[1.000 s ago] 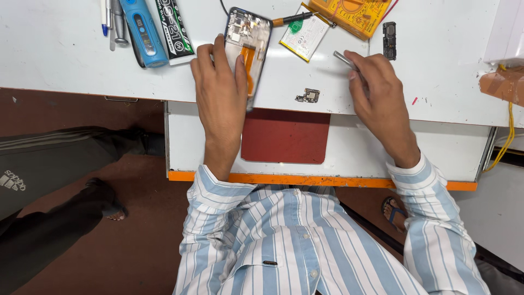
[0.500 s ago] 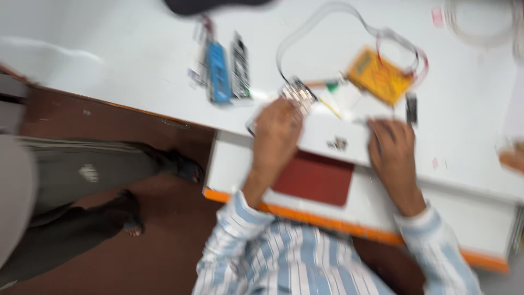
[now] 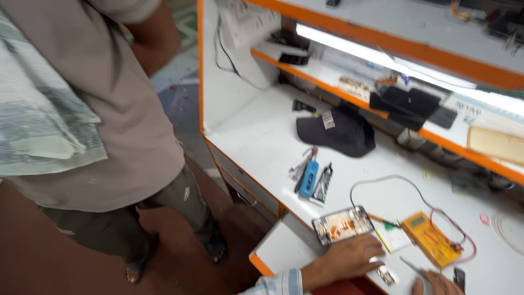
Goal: The person tests a smartphone battery and a small circuit board using a multimeter. They then use a screwdriver to remove screws from the phone's internal frame.
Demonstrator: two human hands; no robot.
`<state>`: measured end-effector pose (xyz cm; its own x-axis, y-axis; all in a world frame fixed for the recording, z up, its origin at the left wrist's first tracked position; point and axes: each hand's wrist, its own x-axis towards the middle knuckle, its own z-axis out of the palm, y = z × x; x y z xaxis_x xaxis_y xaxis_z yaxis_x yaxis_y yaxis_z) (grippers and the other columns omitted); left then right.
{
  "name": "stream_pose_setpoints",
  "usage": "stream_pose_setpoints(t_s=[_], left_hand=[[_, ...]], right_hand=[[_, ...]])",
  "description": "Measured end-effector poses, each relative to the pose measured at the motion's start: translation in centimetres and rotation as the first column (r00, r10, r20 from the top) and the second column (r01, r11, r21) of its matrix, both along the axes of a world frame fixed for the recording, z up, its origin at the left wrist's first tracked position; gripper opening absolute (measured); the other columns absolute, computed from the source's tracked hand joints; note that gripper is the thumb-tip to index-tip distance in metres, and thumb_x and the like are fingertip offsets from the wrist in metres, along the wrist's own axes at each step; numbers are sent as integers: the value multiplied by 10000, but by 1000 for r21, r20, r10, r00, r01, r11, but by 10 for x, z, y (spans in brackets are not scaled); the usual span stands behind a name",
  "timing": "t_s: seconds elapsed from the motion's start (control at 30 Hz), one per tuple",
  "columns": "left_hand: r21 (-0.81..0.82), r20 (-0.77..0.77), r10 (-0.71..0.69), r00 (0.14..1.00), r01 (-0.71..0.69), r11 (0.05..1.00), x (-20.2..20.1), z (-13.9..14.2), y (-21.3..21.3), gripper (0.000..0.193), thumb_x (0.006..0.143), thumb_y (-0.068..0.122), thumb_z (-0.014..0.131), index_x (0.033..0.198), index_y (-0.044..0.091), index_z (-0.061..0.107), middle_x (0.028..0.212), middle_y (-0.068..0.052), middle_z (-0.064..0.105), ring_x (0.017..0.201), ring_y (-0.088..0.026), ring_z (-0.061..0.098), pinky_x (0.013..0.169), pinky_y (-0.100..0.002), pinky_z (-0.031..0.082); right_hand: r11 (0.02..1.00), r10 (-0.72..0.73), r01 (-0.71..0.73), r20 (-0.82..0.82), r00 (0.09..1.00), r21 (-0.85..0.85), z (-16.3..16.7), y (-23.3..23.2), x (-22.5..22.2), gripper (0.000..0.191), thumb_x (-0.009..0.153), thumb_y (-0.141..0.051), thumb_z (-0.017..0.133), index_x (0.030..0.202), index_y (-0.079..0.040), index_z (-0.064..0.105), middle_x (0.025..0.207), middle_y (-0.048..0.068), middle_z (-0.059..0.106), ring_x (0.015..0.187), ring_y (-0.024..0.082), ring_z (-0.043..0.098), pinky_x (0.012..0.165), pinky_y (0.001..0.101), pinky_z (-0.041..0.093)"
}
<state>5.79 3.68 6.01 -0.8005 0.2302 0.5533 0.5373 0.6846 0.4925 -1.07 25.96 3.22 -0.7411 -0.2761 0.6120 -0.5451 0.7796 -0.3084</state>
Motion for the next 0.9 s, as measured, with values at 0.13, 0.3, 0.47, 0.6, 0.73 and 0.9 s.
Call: stream_pose_setpoints(t_s=[0.13,0.3,0.47,0.6,0.73,0.9], left_hand=[[95,102,-13,995,3,995,6,15,-9,303,963,289,731,1125,38,681,1152,-115,657,1114,-296,650,967,-382,546],[102,218,-61,974,39,994,-2,-24,-5,353,927,279,773,1163,35,678,1244,-135,642,1204,-325,616,1020,-405,523],[20,125,-70,990,68,997,-21,-49,3,396,876,274,812,1167,38,684,1296,-145,631,1270,-361,588,1046,-435,506],[93,179,-69,981,53,994,-19,-43,11,405,850,274,831,1140,29,691,1259,-149,631,1232,-358,598,1019,-442,511],[133,161,-55,985,34,991,-19,-34,9,289,913,188,792,1134,29,694,1263,-139,642,1225,-336,607,1030,-435,506],[-9,179,90,980,-90,996,-54,-19,-2,231,986,93,735,1201,21,696,1238,-110,658,1205,-295,604,1043,-431,497]], right_hand=[[991,32,-36,-30,999,-131,18,-9,-3,318,840,-122,739,1140,-31,685,1182,179,654,1210,373,568,1098,498,449],[988,10,18,173,985,-154,0,9,46,128,1000,-72,688,1102,-39,618,1134,154,604,1194,359,511,1088,515,385],[974,-72,97,127,989,-207,-11,13,34,127,937,-46,712,1057,-56,669,1126,95,654,1138,300,580,1029,452,402],[954,-82,123,157,984,-273,-8,19,39,105,942,-50,714,1039,-71,678,1090,82,662,1097,281,591,990,410,412],[846,-38,179,280,959,-501,-17,45,35,95,1008,-84,674,1093,-125,684,1138,36,654,1112,216,620,986,328,498],[975,-104,142,215,971,-170,-14,72,24,178,962,-48,721,1136,-82,728,1131,71,660,1099,256,564,946,390,430]])
